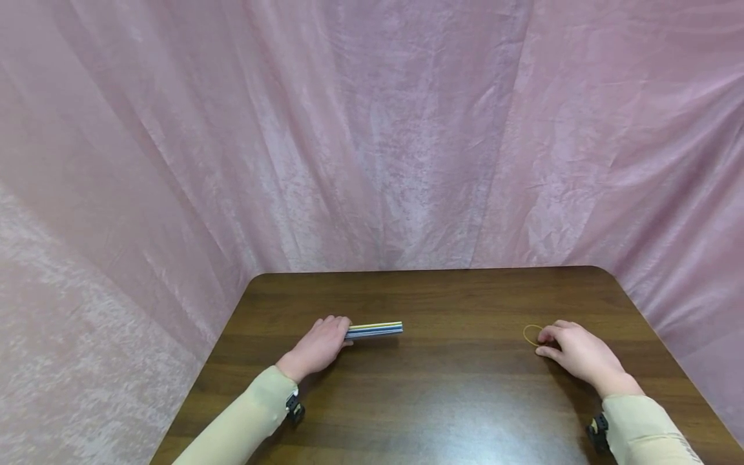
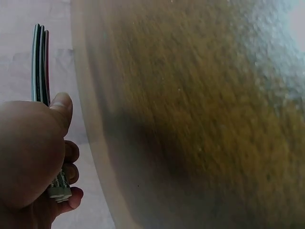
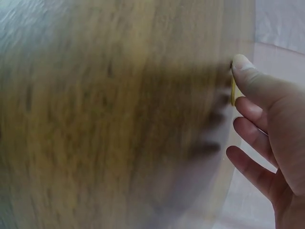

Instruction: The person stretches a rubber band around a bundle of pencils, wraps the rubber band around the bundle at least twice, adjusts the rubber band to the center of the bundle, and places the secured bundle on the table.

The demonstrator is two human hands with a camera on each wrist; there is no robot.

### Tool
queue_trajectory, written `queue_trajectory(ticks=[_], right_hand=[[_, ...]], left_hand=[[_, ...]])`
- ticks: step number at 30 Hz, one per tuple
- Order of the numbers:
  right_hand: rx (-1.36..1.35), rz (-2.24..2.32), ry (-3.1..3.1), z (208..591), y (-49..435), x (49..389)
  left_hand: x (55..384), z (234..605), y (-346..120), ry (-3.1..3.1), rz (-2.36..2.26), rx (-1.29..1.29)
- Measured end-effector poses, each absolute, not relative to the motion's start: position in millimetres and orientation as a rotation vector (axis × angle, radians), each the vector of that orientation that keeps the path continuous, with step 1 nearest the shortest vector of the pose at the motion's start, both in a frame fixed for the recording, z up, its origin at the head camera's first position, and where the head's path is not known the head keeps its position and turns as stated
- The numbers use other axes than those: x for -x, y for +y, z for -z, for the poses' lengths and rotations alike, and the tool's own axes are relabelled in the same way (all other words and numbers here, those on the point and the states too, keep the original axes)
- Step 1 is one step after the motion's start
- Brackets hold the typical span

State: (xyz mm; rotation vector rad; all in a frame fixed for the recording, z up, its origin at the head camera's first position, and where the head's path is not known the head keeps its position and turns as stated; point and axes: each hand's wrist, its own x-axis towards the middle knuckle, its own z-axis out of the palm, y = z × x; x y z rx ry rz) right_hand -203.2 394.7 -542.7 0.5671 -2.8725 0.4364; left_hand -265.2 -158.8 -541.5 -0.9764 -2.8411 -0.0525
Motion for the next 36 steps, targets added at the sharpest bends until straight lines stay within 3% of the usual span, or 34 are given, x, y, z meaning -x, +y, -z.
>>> queue_trajectory(ticks=[24,36], right_hand=[[-0.570,-0.377,-2.820,546.7,380.8,202.9],[-0.355,-0.692,-2.756,548.8,358.9,210.6]], left_hand=[[262.1,538.1,-158.9,-2.919,0.084,0.968],[261.9,535.5,-155.0,-2.905,0.060,0.981]])
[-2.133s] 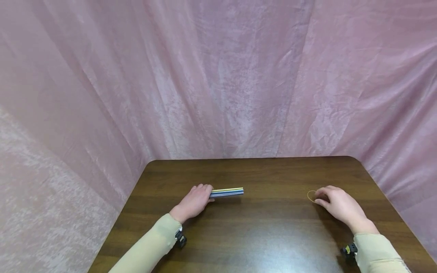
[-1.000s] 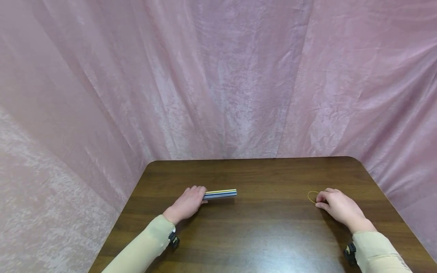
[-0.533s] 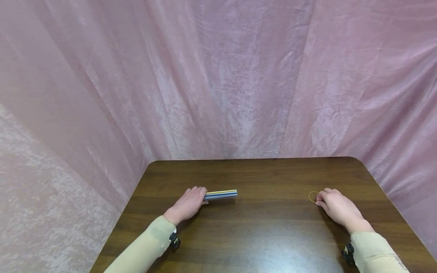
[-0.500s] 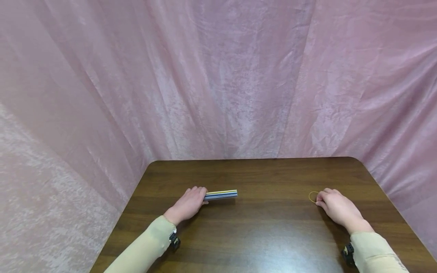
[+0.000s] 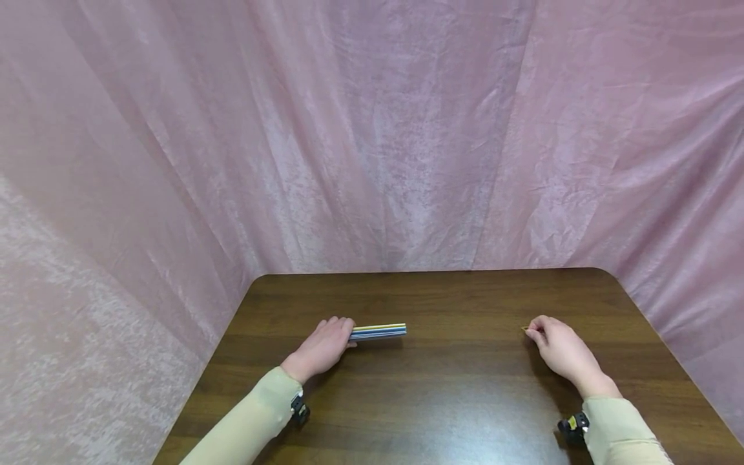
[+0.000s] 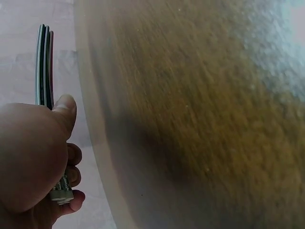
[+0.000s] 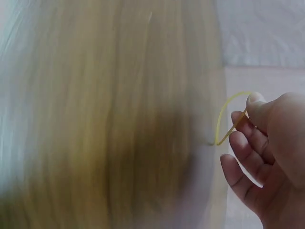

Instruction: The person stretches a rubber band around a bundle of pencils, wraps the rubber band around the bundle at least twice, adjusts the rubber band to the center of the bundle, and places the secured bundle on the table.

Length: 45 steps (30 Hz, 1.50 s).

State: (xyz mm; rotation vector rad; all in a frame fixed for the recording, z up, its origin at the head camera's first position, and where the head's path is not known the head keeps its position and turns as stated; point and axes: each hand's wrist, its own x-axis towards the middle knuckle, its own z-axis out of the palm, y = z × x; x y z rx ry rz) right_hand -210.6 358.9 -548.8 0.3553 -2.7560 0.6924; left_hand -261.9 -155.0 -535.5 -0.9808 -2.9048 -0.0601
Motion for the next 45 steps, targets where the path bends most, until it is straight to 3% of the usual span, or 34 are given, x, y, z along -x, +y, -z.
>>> queue_trajectory(ticks=[21,33,45], right_hand=[[0.006,-1.639,-2.668,543.4,248.8,220.7],[-0.049,-1.935,-2.591,544.7,199.2,222.2],[-0.148,-1.959,-2.580,541.6,186.4,223.7]], left_hand=[[261.9,545.7,-138.2,-2.851,0.019,0.988],[261.6,544.3,-117.4,-2.863,0.035,1.007],[261.6,546.4,-108.5,-2.843,0.035,1.040]])
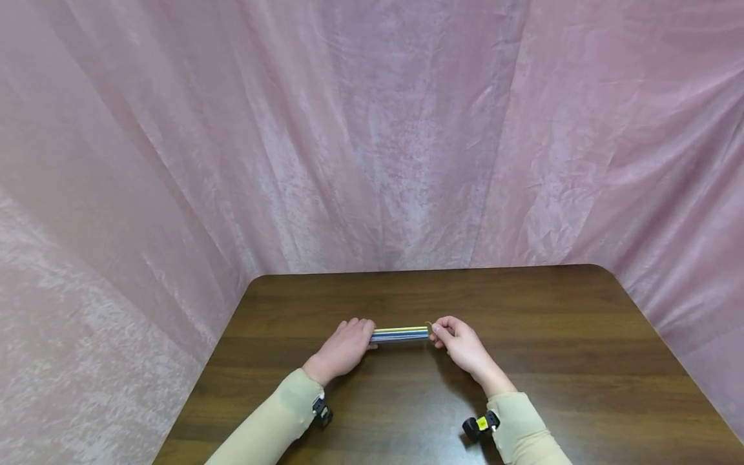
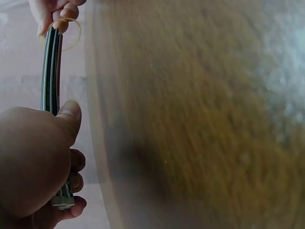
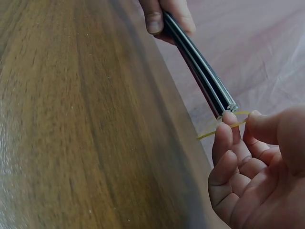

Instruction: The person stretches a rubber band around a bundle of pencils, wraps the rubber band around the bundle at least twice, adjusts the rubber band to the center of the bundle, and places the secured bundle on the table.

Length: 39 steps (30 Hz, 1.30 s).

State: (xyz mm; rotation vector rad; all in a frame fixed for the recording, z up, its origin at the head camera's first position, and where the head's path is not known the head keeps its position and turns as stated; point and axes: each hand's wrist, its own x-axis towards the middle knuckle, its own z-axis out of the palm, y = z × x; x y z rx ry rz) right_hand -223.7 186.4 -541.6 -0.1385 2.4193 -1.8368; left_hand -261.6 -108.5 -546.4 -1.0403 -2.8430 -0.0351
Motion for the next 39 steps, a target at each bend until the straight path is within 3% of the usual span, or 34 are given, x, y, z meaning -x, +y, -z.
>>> queue_trajectory(ticks=[39], right_hand=[[0.161,1.835,2.515,552.6,165.3,216.2]], left_hand=[[257.8,547.7,-113.2,-2.886,0.115,0.927]])
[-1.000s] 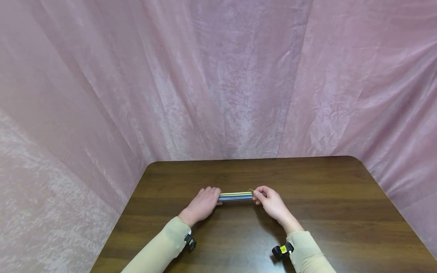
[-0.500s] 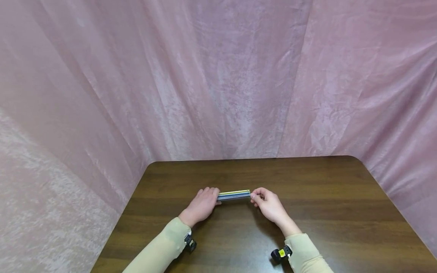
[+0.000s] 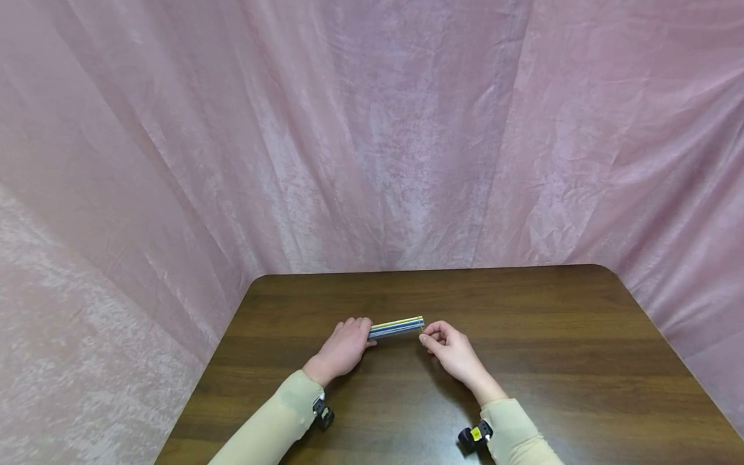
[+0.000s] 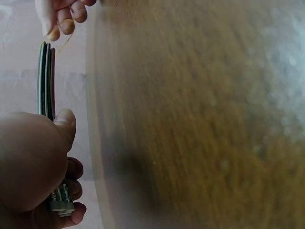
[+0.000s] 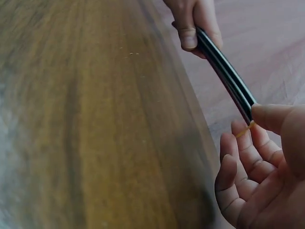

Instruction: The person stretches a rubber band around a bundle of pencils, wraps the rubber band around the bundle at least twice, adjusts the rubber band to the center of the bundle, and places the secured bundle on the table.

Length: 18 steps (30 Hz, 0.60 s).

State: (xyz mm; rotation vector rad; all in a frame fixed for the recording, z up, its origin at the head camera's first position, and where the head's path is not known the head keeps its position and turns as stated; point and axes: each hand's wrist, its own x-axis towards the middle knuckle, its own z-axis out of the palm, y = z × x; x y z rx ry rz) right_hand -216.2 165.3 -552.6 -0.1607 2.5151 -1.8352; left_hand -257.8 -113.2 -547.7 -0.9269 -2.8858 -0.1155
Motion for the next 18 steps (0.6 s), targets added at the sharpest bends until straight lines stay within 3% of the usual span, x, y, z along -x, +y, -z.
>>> queue_trajectory(ticks=[18], right_hand=[[0.400,1.507,2.852,554.1,138.9,209.6]], left_hand=[[257.6,548.1,-107.0,-2.911,0.215,0.876]])
